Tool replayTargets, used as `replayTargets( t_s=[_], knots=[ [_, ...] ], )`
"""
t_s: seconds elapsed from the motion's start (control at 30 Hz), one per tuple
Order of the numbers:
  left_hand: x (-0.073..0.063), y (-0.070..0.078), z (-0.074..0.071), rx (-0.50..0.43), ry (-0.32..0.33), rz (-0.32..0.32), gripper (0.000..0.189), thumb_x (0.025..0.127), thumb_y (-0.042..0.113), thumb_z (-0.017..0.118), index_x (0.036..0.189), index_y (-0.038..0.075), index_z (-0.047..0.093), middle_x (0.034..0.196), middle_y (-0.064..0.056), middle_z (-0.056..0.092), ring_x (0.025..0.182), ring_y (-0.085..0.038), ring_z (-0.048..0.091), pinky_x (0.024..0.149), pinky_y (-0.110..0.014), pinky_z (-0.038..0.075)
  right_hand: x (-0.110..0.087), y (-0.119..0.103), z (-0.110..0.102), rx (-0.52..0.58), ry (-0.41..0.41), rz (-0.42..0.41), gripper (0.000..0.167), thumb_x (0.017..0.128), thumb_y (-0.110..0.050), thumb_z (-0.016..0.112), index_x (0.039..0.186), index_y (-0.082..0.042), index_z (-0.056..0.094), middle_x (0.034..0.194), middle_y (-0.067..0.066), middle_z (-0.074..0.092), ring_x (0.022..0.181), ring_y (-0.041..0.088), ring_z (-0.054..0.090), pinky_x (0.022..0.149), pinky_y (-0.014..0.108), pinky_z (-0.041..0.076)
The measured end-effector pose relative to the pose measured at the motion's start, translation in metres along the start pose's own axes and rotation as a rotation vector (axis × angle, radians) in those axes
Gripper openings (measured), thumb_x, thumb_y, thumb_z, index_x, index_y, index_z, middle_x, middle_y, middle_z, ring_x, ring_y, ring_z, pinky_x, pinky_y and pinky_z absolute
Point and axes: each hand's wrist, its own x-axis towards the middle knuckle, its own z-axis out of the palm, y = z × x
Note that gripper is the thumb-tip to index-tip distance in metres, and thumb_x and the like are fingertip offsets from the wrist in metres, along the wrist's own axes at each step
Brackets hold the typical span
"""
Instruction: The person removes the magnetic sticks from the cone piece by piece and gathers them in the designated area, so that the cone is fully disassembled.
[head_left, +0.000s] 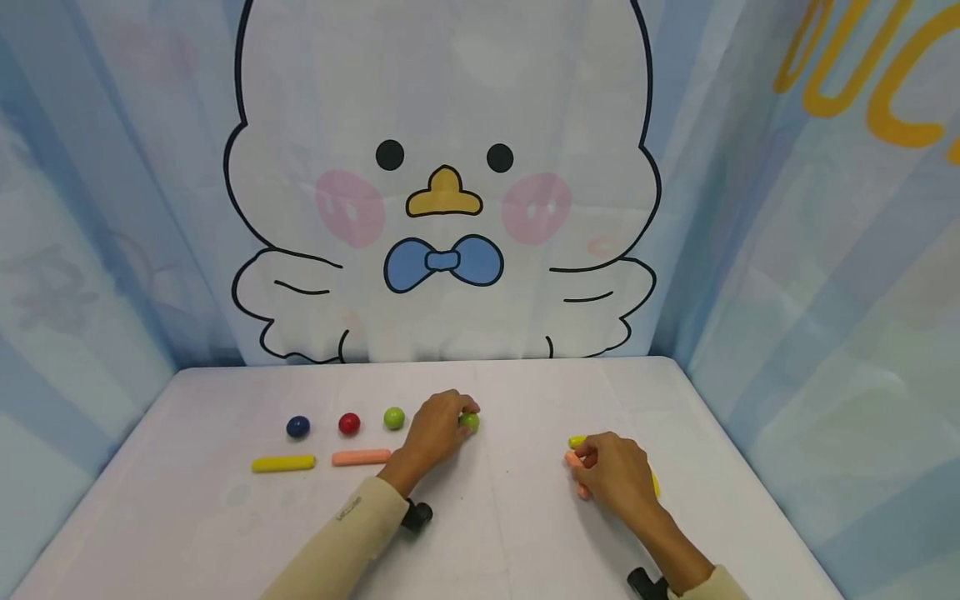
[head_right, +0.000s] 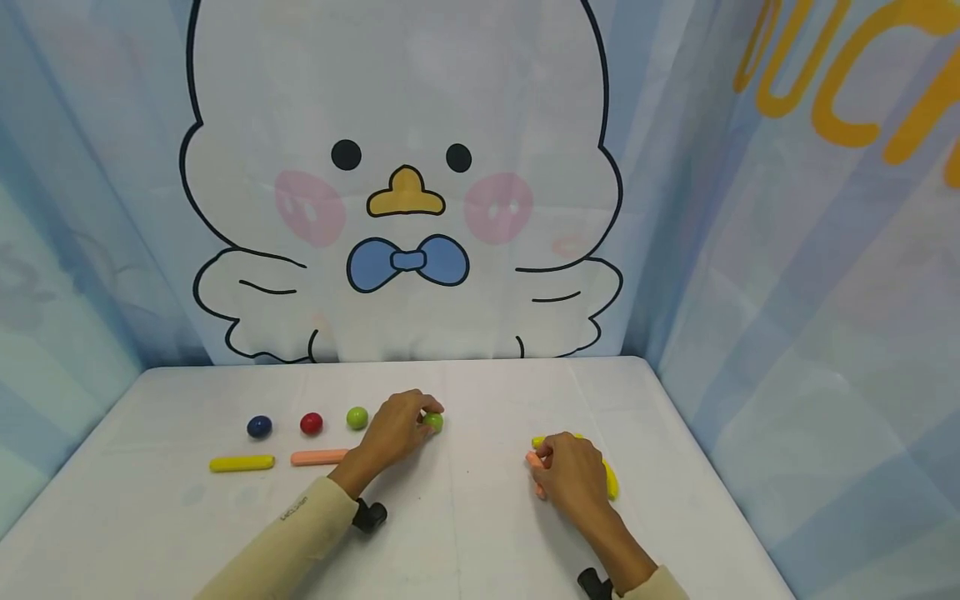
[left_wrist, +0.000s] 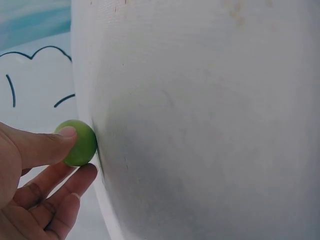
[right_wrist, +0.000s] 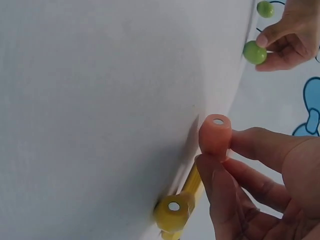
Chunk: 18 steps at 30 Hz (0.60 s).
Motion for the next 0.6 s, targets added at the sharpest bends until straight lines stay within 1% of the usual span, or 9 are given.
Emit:
replayTargets(
  t_s=[0.13, 0.23, 0.37, 0.5, 0.6],
  knots=[
    [-0.0006, -0.0006, 0.0005, 0.018, 0.005, 0.001, 0.029, 0.089, 0.003, 0.084, 0.116, 0.010, 0.079, 0.107, -0.005, 0.075, 0.100, -0.021, 0.069, 0.093, -0.041, 0.058, -0.0006, 0.0013, 0.0011, -0.022, 0.008, -0.011, 0.021, 0.085, -0.018, 0.088, 0.101, -0.007, 0.082, 0.079, -0.004, 0.071, 0.083, 0.019, 0.063, 0.072, 0.038, 0.051],
    [-0.0011, -0.0007, 0.0019, 0.024, 0.003, -0.007, 0.029, 0.089, 0.003, 0.083, 0.117, 0.010, 0.079, 0.108, -0.005, 0.074, 0.100, -0.021, 0.069, 0.093, -0.041, 0.058, -0.0011, 0.0021, 0.0017, -0.035, 0.020, -0.039, 0.019, 0.085, -0.017, 0.088, 0.101, -0.008, 0.082, 0.080, -0.004, 0.071, 0.083, 0.018, 0.064, 0.070, 0.039, 0.052],
    [-0.0015, 0.0001, 0.0036, 0.027, -0.011, -0.013, 0.031, 0.088, 0.003, 0.084, 0.118, 0.010, 0.079, 0.109, -0.005, 0.074, 0.099, -0.020, 0.068, 0.092, -0.040, 0.057, -0.0030, 0.0033, 0.0010, -0.068, 0.053, -0.063, 0.020, 0.088, -0.023, 0.087, 0.100, -0.009, 0.083, 0.081, -0.003, 0.073, 0.080, 0.018, 0.067, 0.065, 0.038, 0.054],
    [-0.0041, 0.0021, 0.0031, 0.040, -0.018, 0.010, 0.033, 0.086, 0.004, 0.086, 0.118, 0.010, 0.078, 0.109, -0.004, 0.074, 0.097, -0.018, 0.067, 0.090, -0.038, 0.057, -0.0045, 0.0035, -0.0005, -0.083, 0.068, -0.058, 0.020, 0.088, -0.026, 0.087, 0.099, -0.010, 0.084, 0.082, -0.001, 0.074, 0.078, 0.019, 0.069, 0.063, 0.039, 0.054],
    [-0.0075, 0.0034, 0.0012, 0.044, -0.009, 0.028, 0.032, 0.087, 0.004, 0.086, 0.117, 0.010, 0.078, 0.107, -0.003, 0.073, 0.096, -0.017, 0.067, 0.088, -0.037, 0.057, -0.0042, 0.0034, 0.0001, -0.067, 0.062, -0.052, 0.016, 0.088, -0.025, 0.086, 0.096, -0.011, 0.084, 0.079, -0.004, 0.073, 0.077, 0.018, 0.067, 0.063, 0.038, 0.053]
  ],
)
